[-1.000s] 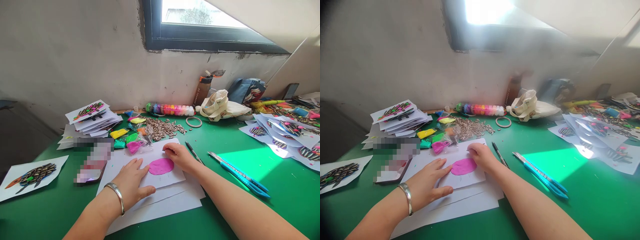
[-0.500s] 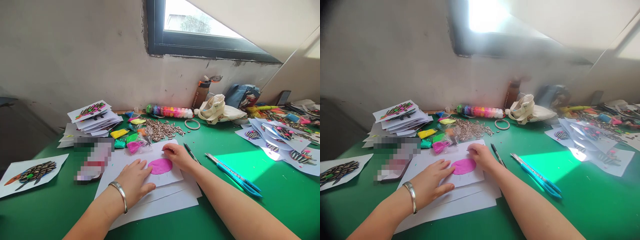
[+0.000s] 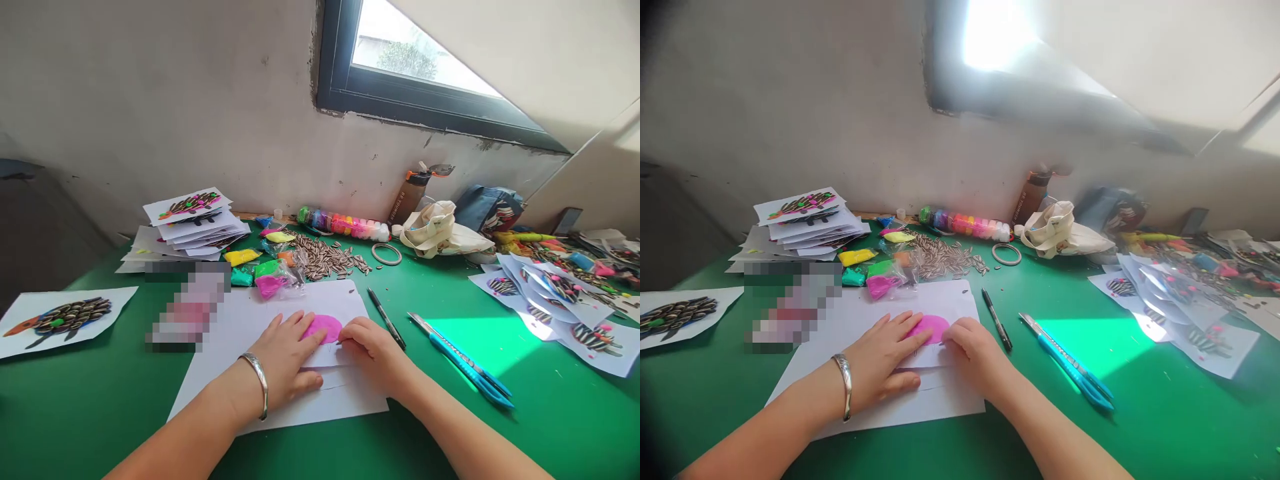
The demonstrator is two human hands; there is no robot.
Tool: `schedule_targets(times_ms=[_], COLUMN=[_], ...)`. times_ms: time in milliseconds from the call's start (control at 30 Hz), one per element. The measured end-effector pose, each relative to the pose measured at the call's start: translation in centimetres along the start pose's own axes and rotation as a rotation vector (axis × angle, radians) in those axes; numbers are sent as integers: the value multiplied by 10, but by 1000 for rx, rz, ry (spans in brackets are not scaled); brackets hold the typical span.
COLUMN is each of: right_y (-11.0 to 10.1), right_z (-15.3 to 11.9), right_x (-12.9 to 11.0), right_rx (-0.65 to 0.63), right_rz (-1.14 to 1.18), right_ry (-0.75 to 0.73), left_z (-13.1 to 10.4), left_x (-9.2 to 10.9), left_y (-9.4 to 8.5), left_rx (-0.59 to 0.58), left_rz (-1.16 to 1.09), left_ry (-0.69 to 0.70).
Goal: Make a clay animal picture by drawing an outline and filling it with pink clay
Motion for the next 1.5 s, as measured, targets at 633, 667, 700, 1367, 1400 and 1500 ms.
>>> schedule_targets(times_ms=[633, 667, 700, 1367, 1400, 1500], right_y=[6, 6, 7, 14, 14, 16], right_z=[9, 10, 10, 10, 10, 10], right_x=[0, -1, -1, -18, -18, -20], right_rx=[49, 51, 55, 86, 92, 89], right_rz=[-40, -48, -60, -179, -175, -197], right_ry=[18, 22, 24, -92, -89, -111], left_z=[1, 1, 1, 2, 2, 2], left_x=[0, 0, 0, -3, -3, -2], left_y=[2, 2, 3, 8, 8, 8], left_rx=[-30, -34, -38, -50, -52, -59], left_rz=[-58, -62, -68, -86, -84, -76], left_ry=[-46, -46, -44, -58, -62, -73])
Point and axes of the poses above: each hand's wrist, its own z-axis towards the middle knuckle, its own y-axis out of the palm, x = y × z, the point moved 7 cm from there along z, towards the middle knuckle, and after that the axes turned 10 degrees about y, right-handed, at the moved point
